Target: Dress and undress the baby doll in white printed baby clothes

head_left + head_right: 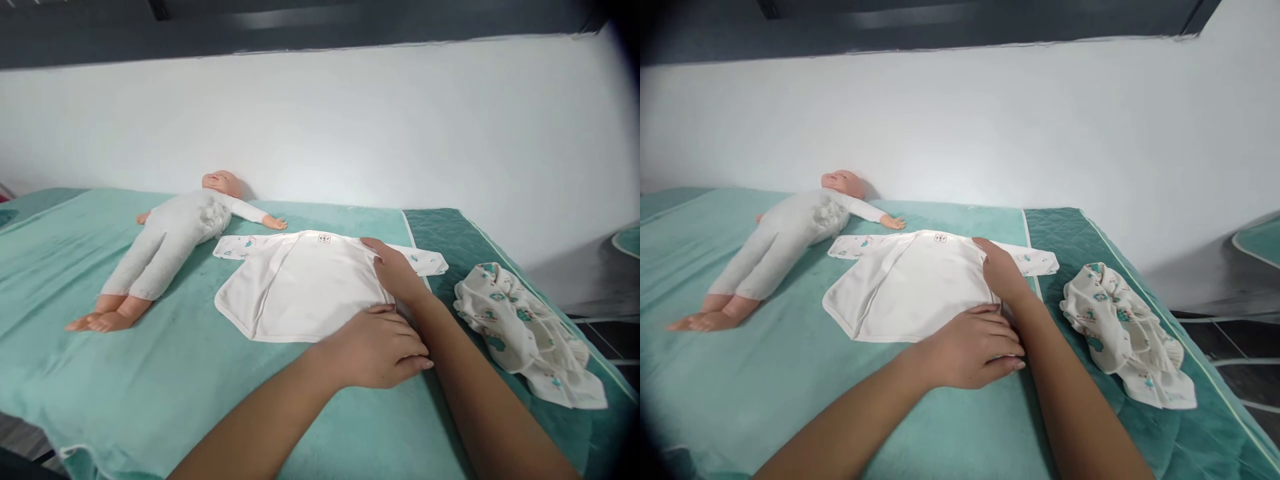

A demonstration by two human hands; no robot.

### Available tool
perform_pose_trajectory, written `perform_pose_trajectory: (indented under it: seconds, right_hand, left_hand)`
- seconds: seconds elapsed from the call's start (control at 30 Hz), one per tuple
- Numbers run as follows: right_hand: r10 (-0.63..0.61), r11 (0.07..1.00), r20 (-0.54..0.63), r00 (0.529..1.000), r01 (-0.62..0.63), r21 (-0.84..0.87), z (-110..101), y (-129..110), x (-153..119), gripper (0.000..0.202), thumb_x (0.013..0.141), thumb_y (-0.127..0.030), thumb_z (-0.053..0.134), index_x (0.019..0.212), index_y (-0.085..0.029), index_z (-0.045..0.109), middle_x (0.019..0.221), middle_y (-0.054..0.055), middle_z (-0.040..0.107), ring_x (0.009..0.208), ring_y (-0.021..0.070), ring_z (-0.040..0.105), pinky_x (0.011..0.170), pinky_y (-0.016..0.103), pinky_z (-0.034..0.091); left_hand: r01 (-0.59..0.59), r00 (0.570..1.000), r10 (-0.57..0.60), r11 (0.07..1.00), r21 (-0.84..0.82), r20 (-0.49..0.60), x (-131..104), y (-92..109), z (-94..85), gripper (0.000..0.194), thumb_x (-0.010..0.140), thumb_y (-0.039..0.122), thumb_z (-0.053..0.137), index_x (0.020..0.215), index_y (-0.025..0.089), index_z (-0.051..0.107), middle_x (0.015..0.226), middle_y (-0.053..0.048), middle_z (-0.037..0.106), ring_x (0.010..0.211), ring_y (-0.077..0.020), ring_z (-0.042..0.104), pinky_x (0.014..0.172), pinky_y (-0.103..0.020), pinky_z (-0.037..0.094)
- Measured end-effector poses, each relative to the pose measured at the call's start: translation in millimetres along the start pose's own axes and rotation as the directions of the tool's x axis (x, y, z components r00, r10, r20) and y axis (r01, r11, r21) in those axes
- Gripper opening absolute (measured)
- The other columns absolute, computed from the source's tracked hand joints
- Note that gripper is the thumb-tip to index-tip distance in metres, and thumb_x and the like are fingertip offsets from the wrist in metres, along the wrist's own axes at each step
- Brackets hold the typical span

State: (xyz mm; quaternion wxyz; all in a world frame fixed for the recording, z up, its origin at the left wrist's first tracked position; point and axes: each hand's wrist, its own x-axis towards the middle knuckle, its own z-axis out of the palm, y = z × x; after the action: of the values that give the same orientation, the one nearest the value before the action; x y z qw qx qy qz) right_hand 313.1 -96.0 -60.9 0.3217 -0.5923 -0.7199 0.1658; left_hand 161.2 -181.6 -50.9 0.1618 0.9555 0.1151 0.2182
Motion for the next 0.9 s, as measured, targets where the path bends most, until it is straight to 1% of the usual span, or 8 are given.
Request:
perform_pose_trajectory:
  seconds: [0.17, 0.33, 0.47, 0.6, 0.67, 0.8, 0.83, 0.9]
  right_hand:
    - [-0.014, 0.999, -0.035, 0.999, 0.015, 0.034, 1, -2, 0, 0.056, 0.087, -0.013, 0.034, 0.139, -0.015, 0.053, 0.143, 0.009, 0.056, 0.135, 0.0235, 0.049, 0.118, 0.045, 0.036]
    - [0.008, 0.996, -0.115, 0.993, 0.002, 0.087, -3, -4, -7, 0.054, 0.086, -0.013, 0.036, 0.135, -0.021, 0.056, 0.140, 0.006, 0.059, 0.132, 0.0228, 0.052, 0.115, 0.044, 0.039]
    - [0.043, 0.986, -0.132, 0.990, -0.021, 0.163, -6, -22, -19, 0.042, 0.089, -0.026, 0.047, 0.130, -0.029, 0.059, 0.139, 0.002, 0.060, 0.131, 0.0261, 0.053, 0.112, 0.048, 0.041]
    - [0.081, 0.955, -0.012, 0.997, -0.074, 0.289, 7, -73, -14, 0.034, 0.090, -0.035, 0.052, 0.122, -0.038, 0.061, 0.138, -0.003, 0.059, 0.126, 0.0275, 0.057, 0.105, 0.049, 0.046]
    - [0.038, 0.941, 0.056, 0.998, -0.054, 0.334, 26, -107, 3, 0.032, 0.089, -0.036, 0.053, 0.120, -0.037, 0.062, 0.137, -0.002, 0.060, 0.122, 0.0263, 0.059, 0.102, 0.047, 0.048]
    - [-0.183, 0.898, 0.066, 0.981, 0.140, 0.417, 86, -167, 69, 0.028, 0.089, -0.031, 0.051, 0.114, -0.029, 0.062, 0.129, 0.001, 0.064, 0.121, 0.0211, 0.059, 0.104, 0.040, 0.045]
    - [-0.203, 0.895, 0.052, 0.978, 0.163, 0.416, 102, -178, 89, 0.027, 0.089, -0.032, 0.050, 0.113, -0.026, 0.062, 0.125, 0.003, 0.066, 0.118, 0.0205, 0.060, 0.104, 0.039, 0.045]
    - [-0.151, 0.915, 0.013, 0.989, 0.134, 0.381, 134, -194, 132, 0.036, 0.088, -0.036, 0.053, 0.121, -0.023, 0.057, 0.122, 0.006, 0.067, 0.114, 0.0210, 0.062, 0.103, 0.037, 0.045]
  left_hand:
    - [0.101, 0.974, -0.108, 0.994, -0.044, -0.197, -2, -4, -12.4, 0.032, 0.100, 0.031, 0.042, 0.096, 0.018, 0.071, 0.094, -0.002, 0.076, 0.089, -0.0138, 0.067, 0.086, -0.029, 0.049]
    - [0.229, 0.848, -0.281, 0.959, -0.168, -0.448, -21, -1, -21.5, 0.025, 0.097, 0.025, 0.047, 0.094, 0.015, 0.070, 0.084, -0.005, 0.073, 0.078, -0.0148, 0.065, 0.075, -0.029, 0.051]
    - [0.313, 0.743, -0.385, 0.923, -0.224, -0.547, -70, 7, -48.8, 0.020, 0.096, 0.021, 0.051, 0.095, 0.016, 0.070, 0.086, -0.005, 0.073, 0.081, -0.0150, 0.065, 0.075, -0.028, 0.052]
    - [0.524, 0.662, -0.494, 0.843, -0.123, -0.564, -147, 3, -114.7, 0.019, 0.095, 0.024, 0.051, 0.097, 0.019, 0.070, 0.099, -0.005, 0.074, 0.098, -0.0169, 0.065, 0.091, -0.031, 0.050]
    - [0.688, 0.514, -0.581, 0.719, -0.101, -0.632, -187, -7, -155.2, 0.021, 0.096, 0.030, 0.050, 0.103, 0.022, 0.069, 0.108, -0.004, 0.072, 0.105, -0.0183, 0.063, 0.095, -0.033, 0.048]
    - [0.869, 0.339, -0.634, 0.494, -0.028, -0.695, -256, -46, -220.9, 0.032, 0.092, 0.039, 0.051, 0.117, 0.025, 0.065, 0.129, -0.005, 0.064, 0.125, -0.0249, 0.053, 0.109, -0.041, 0.040]
    - [0.901, 0.262, -0.669, 0.428, -0.073, -0.696, -272, -59, -231.7, 0.035, 0.091, 0.041, 0.052, 0.120, 0.026, 0.064, 0.133, -0.005, 0.062, 0.126, -0.0263, 0.053, 0.108, -0.041, 0.040]
    - [0.933, 0.064, -0.759, 0.276, -0.231, -0.648, -299, -86, -247.0, 0.044, 0.088, 0.044, 0.055, 0.127, 0.026, 0.061, 0.135, -0.008, 0.060, 0.122, -0.0283, 0.056, 0.101, -0.041, 0.045]
